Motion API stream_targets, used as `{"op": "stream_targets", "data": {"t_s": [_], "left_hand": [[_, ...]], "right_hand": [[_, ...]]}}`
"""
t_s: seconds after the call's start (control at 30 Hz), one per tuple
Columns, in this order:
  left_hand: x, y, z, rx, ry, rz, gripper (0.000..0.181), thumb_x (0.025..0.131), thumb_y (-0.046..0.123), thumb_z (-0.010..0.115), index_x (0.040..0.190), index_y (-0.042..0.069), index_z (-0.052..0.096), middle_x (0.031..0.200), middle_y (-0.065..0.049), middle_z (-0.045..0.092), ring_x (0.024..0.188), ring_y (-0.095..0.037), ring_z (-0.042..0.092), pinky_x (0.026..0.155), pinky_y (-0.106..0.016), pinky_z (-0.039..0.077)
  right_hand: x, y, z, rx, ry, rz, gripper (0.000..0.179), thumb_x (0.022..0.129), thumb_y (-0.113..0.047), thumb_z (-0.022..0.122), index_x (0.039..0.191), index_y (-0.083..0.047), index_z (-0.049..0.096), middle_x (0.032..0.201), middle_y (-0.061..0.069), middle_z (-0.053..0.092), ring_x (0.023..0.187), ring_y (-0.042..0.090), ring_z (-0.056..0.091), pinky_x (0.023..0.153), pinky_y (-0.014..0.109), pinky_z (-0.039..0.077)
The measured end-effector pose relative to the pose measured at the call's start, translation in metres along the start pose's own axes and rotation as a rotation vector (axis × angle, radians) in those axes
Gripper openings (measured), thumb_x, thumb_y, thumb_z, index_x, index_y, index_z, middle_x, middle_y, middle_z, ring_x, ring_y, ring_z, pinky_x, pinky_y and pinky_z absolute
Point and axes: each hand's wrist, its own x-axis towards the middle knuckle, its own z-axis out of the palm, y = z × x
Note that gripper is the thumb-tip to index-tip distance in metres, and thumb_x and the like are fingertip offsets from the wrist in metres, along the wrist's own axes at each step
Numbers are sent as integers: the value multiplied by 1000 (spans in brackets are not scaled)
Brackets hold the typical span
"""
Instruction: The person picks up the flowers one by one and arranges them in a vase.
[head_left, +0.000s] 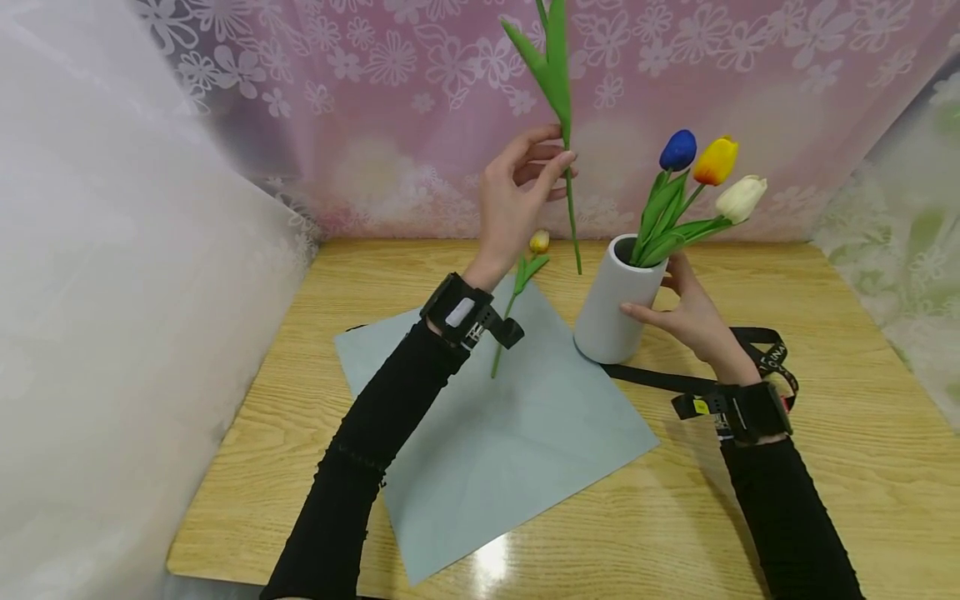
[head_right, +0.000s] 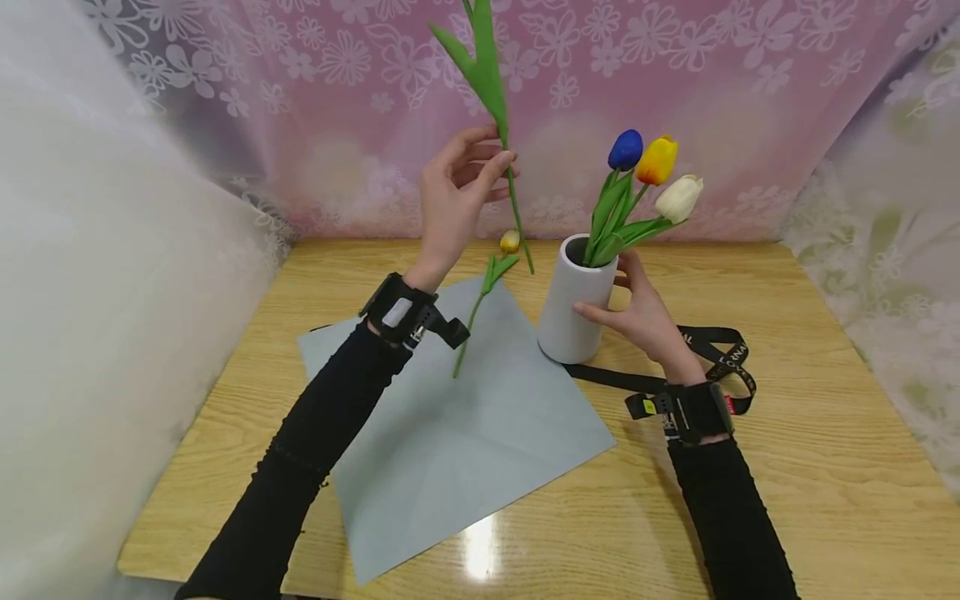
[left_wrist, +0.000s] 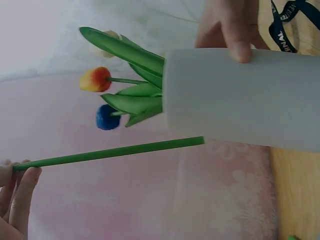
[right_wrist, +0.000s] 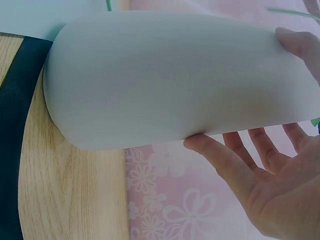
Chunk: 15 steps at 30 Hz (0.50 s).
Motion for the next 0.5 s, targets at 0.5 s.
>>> {"op": "stream_targets", "data": {"t_s": [0.5], "left_hand": [[16, 11, 36, -70, 0, 130, 33, 97, 0, 66, 128, -8, 59, 106, -23, 67, 88, -21, 73, 79, -31, 62]], "right_hand": [[2, 3, -1, -4, 9, -6, 104, 88, -6, 79, 161, -37, 12, 160, 10, 25, 137, 43, 34, 102, 75, 37]]}}
